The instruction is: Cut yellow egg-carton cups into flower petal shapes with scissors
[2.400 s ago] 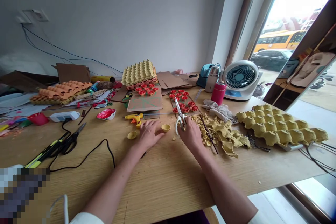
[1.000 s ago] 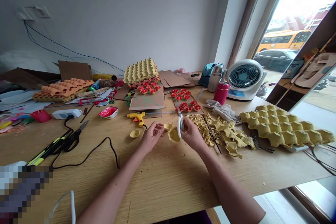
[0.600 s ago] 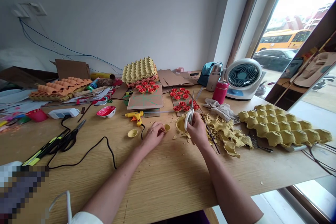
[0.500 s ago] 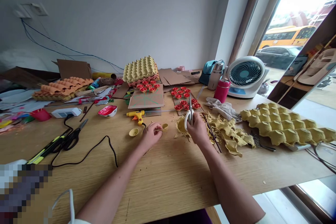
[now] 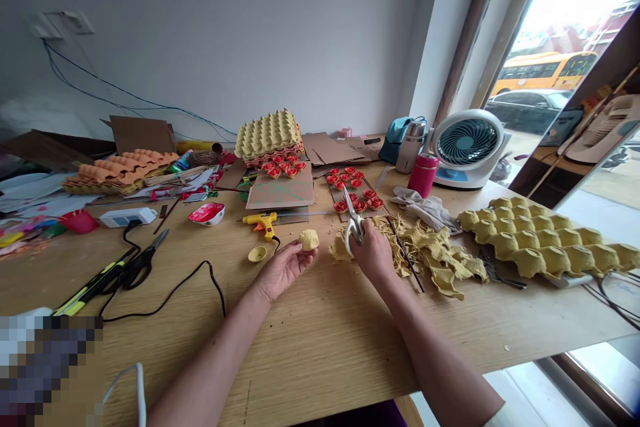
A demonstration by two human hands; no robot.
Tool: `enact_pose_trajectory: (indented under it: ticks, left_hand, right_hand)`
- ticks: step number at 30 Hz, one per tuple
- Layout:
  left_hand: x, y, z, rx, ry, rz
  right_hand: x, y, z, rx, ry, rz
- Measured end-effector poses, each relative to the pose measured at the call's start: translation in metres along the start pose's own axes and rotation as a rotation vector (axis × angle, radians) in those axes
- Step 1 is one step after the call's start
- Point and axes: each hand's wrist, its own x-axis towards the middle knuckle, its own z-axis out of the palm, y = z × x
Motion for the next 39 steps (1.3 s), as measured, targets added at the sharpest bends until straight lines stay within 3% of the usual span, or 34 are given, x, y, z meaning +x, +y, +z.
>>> enact_pose_trajectory:
  ticks: [3, 7, 10, 17, 29, 39]
  left_hand:
    - [0.000, -0.005, 0.000, -0.015, -0.020, -0.021]
    - [-0.002, -0.011, 0.004, -0.040, -0.058, -0.029]
    - [-0.005, -0.012, 0.009, -0.058, -0.086, -0.038]
    - [-0.011, -0.009, 0.013, -0.112, -0.143, -0.065]
    - [-0.015, -0.008, 0.017, -0.105, -0.222, -0.129]
    - [-0.015, -0.012, 0.020, -0.131, -0.207, -0.066]
  right_hand:
    - [-0.002, -0.006, -0.002, 0.160, -0.033, -0.054]
    - [-0.005, -0.017, -0.002, 0.821, -0.301, -0.070]
    - [-0.006, -0.024, -0.005, 1.042, -0.431, 0.022]
    - [-0.011, -0.026, -0.009, 1.113, -0.532, 0.065]
    - [-0.013, -0.025, -0.008, 1.124, -0.540, 0.033]
    - [-0.012, -0.024, -0.006, 1.146, -0.483, 0.068]
